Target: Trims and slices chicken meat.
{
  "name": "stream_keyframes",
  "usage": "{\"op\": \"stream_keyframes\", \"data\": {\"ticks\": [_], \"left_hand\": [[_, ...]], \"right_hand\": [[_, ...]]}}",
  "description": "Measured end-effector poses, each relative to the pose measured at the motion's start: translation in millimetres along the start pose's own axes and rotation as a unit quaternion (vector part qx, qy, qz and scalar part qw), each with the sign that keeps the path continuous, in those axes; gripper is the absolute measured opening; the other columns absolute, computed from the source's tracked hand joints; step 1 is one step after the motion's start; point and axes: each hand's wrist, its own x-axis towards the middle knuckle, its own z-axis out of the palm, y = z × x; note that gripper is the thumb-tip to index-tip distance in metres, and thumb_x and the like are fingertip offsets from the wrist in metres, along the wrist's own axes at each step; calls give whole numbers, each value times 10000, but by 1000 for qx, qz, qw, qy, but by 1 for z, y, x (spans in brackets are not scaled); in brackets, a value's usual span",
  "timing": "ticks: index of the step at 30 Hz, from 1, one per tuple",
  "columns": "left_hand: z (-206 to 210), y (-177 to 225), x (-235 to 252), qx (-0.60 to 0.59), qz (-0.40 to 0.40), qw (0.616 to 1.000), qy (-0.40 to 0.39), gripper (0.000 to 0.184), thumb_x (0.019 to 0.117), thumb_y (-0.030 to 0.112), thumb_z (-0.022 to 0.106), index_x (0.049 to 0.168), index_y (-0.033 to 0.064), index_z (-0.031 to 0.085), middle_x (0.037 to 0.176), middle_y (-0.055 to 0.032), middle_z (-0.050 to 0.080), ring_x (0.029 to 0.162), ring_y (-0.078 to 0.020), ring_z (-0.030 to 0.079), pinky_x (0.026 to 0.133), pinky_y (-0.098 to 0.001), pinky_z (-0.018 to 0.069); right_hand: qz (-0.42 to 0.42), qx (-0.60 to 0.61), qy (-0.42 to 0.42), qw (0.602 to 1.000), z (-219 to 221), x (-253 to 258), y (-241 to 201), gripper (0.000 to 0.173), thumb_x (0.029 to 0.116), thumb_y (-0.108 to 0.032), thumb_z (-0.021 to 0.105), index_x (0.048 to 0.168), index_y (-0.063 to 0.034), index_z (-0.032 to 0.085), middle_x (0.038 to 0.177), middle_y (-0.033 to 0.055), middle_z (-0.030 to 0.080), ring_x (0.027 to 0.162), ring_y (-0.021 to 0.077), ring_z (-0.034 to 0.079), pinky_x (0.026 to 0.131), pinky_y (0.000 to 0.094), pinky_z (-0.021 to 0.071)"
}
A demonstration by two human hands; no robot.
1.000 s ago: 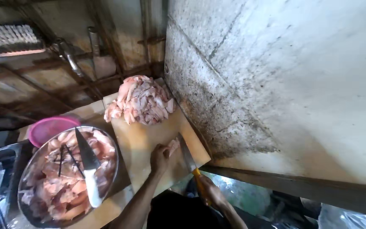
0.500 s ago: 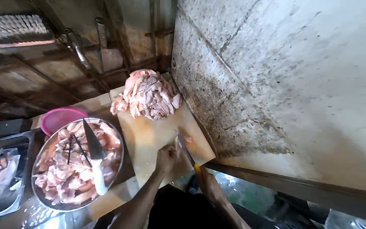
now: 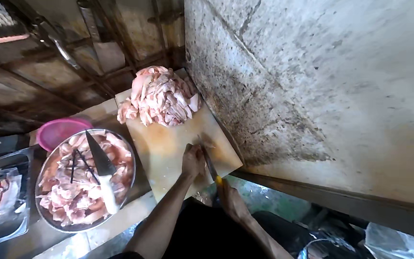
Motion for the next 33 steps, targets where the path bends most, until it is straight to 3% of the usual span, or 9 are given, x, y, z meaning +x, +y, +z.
{"op": "stream_keyframes", "data": {"ticks": [4,10,16,19,22,27,30,33], "left_hand": [[7,-5,-6,16,28,999,20,165,990,148,651,1102,51,724,1111,-113,656,919,-200,692,828,-375,619],[7,-8,0,46,53,997,26,162,982,93,643,1084,4,731,1082,-137,684,885,-220,717,811,-387,627],[13,-9,-3,76,72,994,28,139,994,106,622,1031,15,721,1070,-141,671,868,-227,710,777,-391,629],[13,-15,-6,79,91,992,26,142,1002,104,624,1046,11,721,1062,-136,671,865,-217,710,778,-371,630],[1,-18,-1,81,114,990,4,150,1004,100,616,1063,6,717,1078,-145,674,904,-229,713,809,-384,627],[-10,-24,-2,90,96,991,-25,180,1023,115,607,1099,-9,713,1108,-172,681,956,-274,711,877,-440,610],[-11,-23,-8,93,69,993,-21,162,999,92,622,1087,-4,718,1140,-179,660,978,-281,696,878,-448,607],[-16,-11,-16,64,43,997,-17,215,993,124,616,1167,8,667,1186,-180,626,957,-268,680,835,-439,606]], "right_hand": [[52,-47,-43,997,-1,-22,-5,465,1089,-403,377,1414,-87,478,979,167,710,905,352,731,798,534,596],[31,-23,-23,999,-3,45,-57,404,1104,-336,426,1340,-21,518,1015,195,699,940,344,724,857,510,586],[56,16,-35,998,29,-15,13,439,1083,-387,422,1349,-57,531,917,154,699,835,322,722,765,512,595],[41,52,-22,998,35,6,0,407,1092,-356,413,1299,-39,563,900,138,688,817,292,711,770,482,593],[14,69,-25,997,19,45,-16,405,1101,-376,425,1249,-35,585,927,165,687,868,318,712,814,508,585],[7,106,-66,992,32,5,44,475,1082,-439,424,1330,-61,575,967,159,687,879,306,697,827,526,572],[0,130,-82,988,48,-26,88,457,1065,-456,430,1246,-76,607,904,128,673,822,271,683,785,511,565],[-3,144,-84,986,48,-23,82,459,1065,-474,425,1239,-93,612,903,117,673,818,263,684,787,504,567]]}}
